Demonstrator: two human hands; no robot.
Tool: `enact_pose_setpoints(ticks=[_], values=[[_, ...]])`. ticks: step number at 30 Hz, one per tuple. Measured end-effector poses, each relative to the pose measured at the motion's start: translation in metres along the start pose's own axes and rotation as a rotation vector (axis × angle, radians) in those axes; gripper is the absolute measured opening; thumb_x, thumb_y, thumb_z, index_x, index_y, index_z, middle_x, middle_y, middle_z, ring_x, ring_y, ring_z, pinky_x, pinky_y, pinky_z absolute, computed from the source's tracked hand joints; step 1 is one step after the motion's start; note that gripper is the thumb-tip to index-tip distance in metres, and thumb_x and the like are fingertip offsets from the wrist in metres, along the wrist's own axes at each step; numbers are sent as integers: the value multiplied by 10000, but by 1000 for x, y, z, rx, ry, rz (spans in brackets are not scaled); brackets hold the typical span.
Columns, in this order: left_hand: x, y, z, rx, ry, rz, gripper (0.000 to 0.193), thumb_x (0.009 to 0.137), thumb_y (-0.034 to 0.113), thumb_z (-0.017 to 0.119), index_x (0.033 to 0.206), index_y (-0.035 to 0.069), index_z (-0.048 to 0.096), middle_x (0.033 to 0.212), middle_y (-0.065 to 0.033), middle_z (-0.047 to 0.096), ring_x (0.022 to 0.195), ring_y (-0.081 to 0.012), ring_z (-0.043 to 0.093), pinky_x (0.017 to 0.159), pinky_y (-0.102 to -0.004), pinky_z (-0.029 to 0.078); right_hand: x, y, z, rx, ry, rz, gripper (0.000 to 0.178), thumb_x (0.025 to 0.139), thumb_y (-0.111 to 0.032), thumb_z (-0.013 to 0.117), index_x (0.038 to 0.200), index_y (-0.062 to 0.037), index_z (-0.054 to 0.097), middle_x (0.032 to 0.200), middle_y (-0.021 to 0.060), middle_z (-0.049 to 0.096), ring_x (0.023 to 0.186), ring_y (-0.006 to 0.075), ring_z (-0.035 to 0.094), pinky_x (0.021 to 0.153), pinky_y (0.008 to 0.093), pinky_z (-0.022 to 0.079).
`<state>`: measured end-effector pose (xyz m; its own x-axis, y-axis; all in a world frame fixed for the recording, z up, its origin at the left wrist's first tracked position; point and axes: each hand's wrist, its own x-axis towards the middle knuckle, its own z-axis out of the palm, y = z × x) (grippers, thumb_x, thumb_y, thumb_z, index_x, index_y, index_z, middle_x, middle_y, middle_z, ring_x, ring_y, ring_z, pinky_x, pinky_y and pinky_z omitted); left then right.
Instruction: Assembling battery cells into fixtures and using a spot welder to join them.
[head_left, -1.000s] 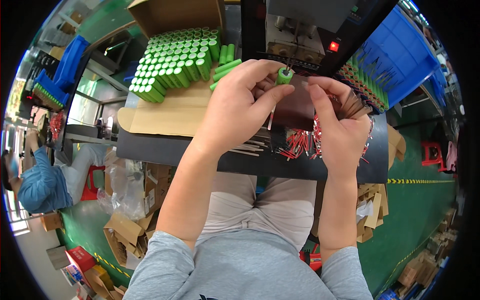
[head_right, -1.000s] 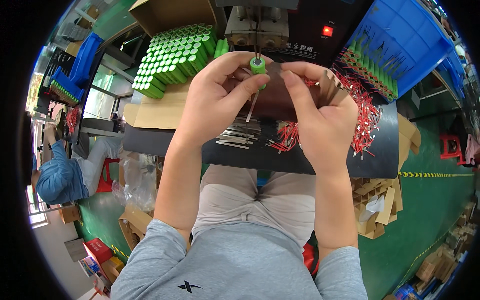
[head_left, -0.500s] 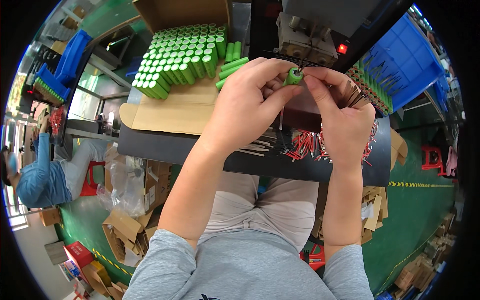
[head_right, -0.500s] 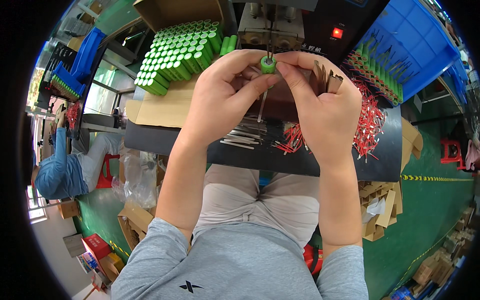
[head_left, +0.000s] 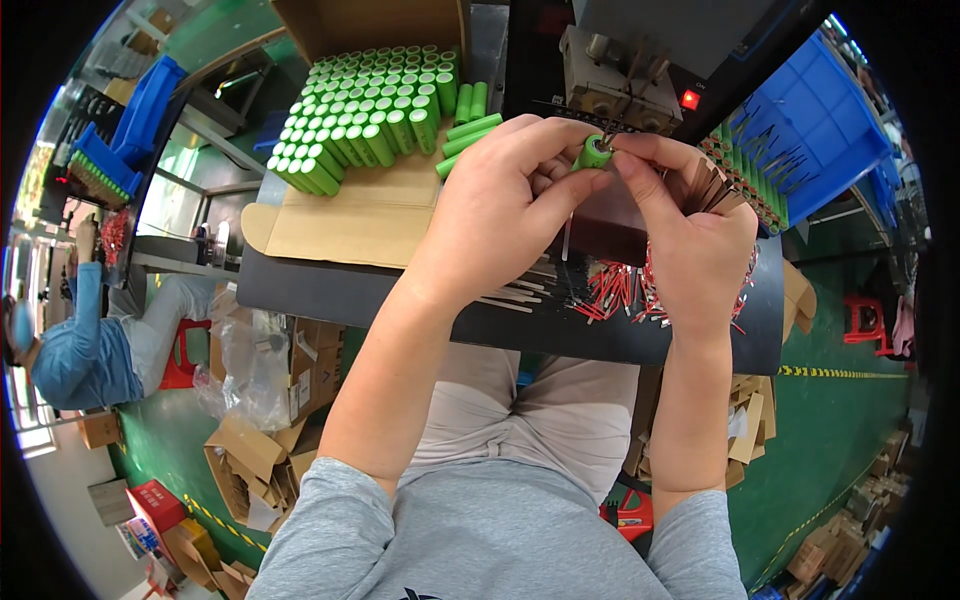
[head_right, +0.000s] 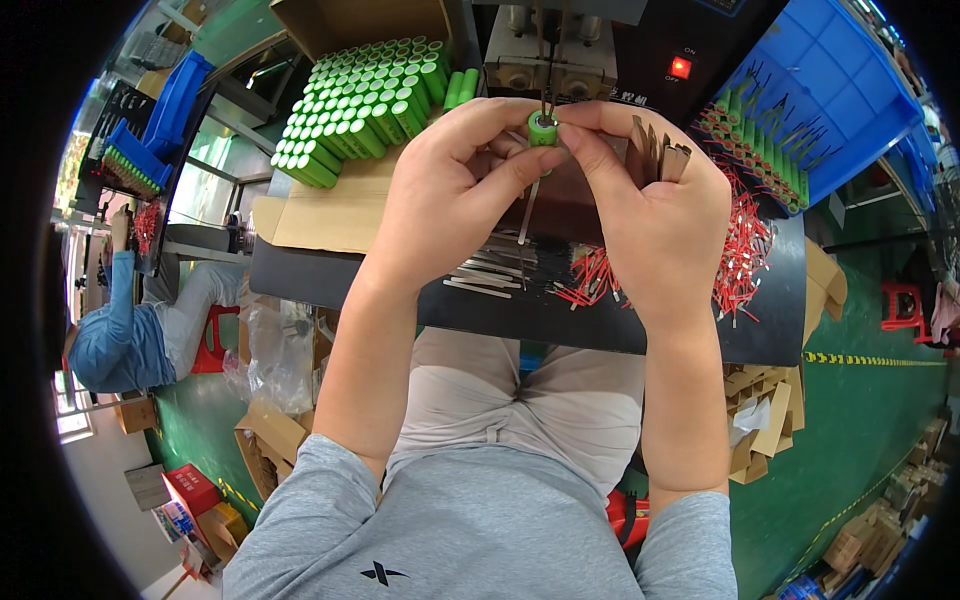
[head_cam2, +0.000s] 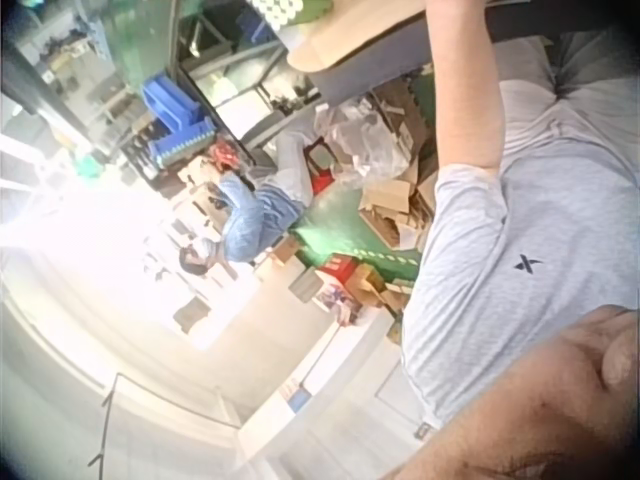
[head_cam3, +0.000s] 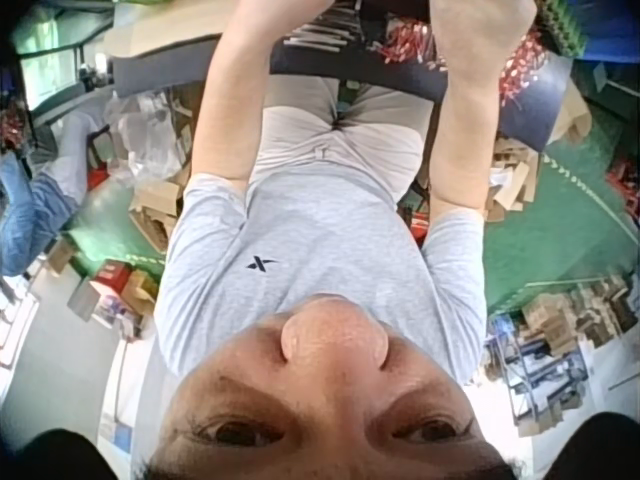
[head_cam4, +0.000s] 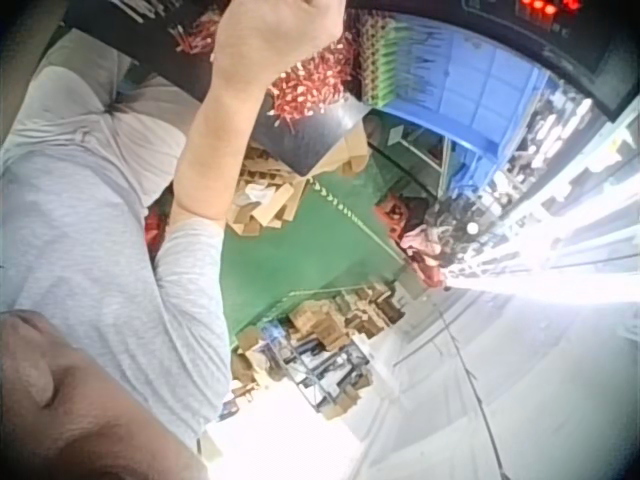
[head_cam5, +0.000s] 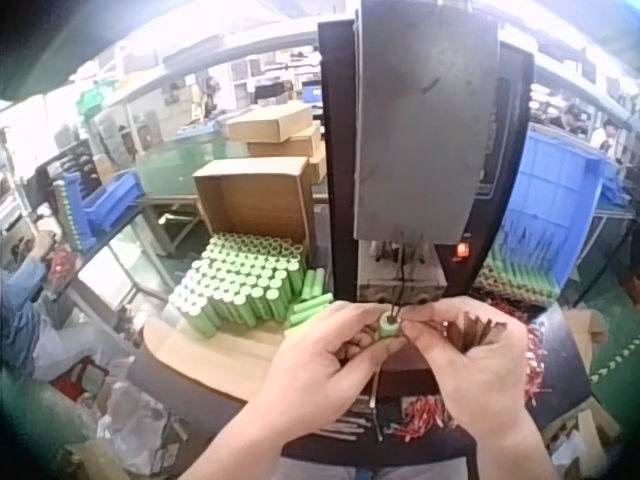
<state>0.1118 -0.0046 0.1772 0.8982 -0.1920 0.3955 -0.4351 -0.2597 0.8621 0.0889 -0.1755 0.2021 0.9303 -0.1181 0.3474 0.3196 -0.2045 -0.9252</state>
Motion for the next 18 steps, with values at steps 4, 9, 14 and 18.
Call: enact_pose_setpoints(ticks=[4,9,14,18], values=[[0,0,-1,-20,3,0,324,912,45,807,1213,-23,707,946,-32,650,827,-84,631,739,-234,538,0,-1,0,-17,-4,-7,127,965,-40,765,1074,22,785,916,-12,761,786,23,631,730,190,507],[0,-1,-1,-14,-2,2,320,910,48,808,1204,-25,708,941,-35,652,820,-85,631,735,-236,539,0,-3,0,-26,-11,-10,127,970,-34,758,1080,24,784,924,-6,764,799,26,639,748,194,518],[0,0,0,-3,20,20,305,911,68,811,1187,-17,715,940,-39,660,809,-95,635,730,-241,539,-1,-4,1,-12,3,1,128,970,-40,758,1079,19,787,922,-10,764,789,25,632,733,194,510],[-1,1,-1,39,14,5,305,908,72,812,1183,-18,716,931,-43,661,805,-101,640,732,-247,543,-2,-2,-1,-73,6,12,119,967,-47,761,1069,7,792,903,-24,761,774,21,620,718,189,498]])
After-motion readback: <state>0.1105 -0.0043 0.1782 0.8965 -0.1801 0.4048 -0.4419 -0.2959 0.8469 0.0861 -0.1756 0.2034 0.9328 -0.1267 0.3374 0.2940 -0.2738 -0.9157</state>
